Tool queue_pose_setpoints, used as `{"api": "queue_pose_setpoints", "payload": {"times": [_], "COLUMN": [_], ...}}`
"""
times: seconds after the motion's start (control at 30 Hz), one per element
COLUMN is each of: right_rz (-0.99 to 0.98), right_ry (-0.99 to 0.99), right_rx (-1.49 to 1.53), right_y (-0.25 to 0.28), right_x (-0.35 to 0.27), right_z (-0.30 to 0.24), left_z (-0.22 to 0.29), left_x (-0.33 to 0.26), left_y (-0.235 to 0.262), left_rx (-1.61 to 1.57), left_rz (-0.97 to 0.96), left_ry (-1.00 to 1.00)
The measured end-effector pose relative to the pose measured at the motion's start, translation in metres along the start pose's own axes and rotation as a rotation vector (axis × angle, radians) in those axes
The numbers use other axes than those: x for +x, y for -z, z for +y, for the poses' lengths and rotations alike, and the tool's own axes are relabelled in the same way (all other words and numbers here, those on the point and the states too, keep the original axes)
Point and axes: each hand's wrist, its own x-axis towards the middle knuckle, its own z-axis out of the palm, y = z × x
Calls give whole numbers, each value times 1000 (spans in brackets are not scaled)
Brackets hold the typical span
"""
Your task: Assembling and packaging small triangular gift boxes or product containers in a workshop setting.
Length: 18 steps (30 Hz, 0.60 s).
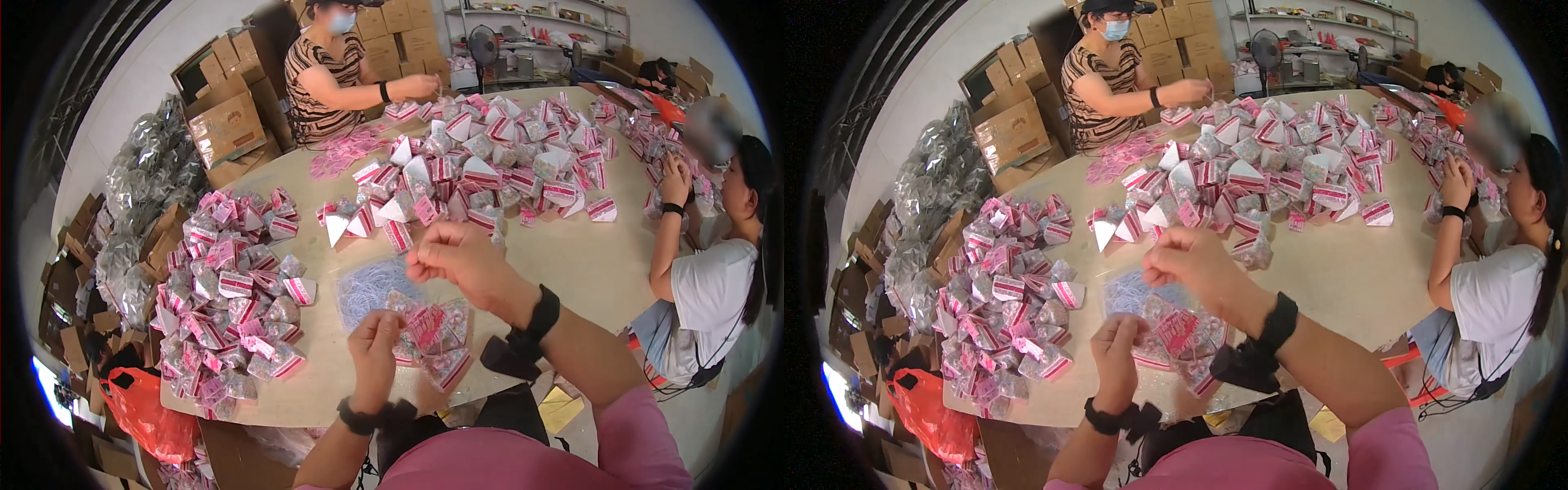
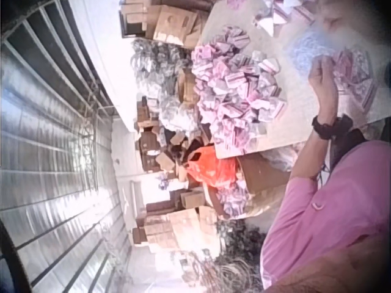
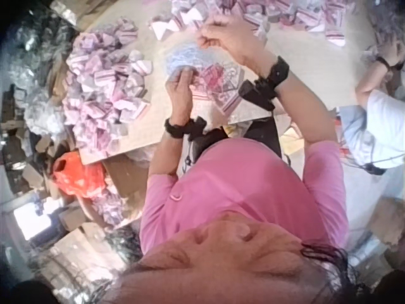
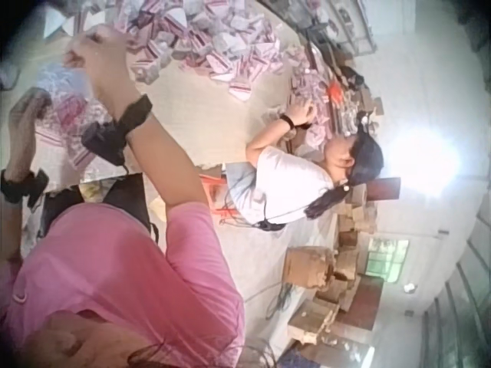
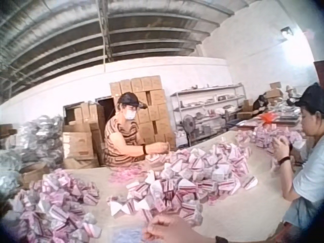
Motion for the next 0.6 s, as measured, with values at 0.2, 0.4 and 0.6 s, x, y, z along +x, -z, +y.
{"api": "queue_pose_setpoints", "payload": {"times": [0.2, 0.4, 0.6], "right_rz": [-395, -482, -258], "right_ry": [166, 65, -188], "right_rx": [-522, -394, 26], "right_y": [-34, -17, 1], "right_x": [-66, -115, -102], "right_z": [-6, 40, 85], "left_z": [49, 24, 16], "left_x": [-1, -1, -12], "left_y": [-15, 22, 3], "left_rx": [-1002, -440, 973], "left_rz": [-75, -384, -137], "left_ry": [766, 656, -474]}}
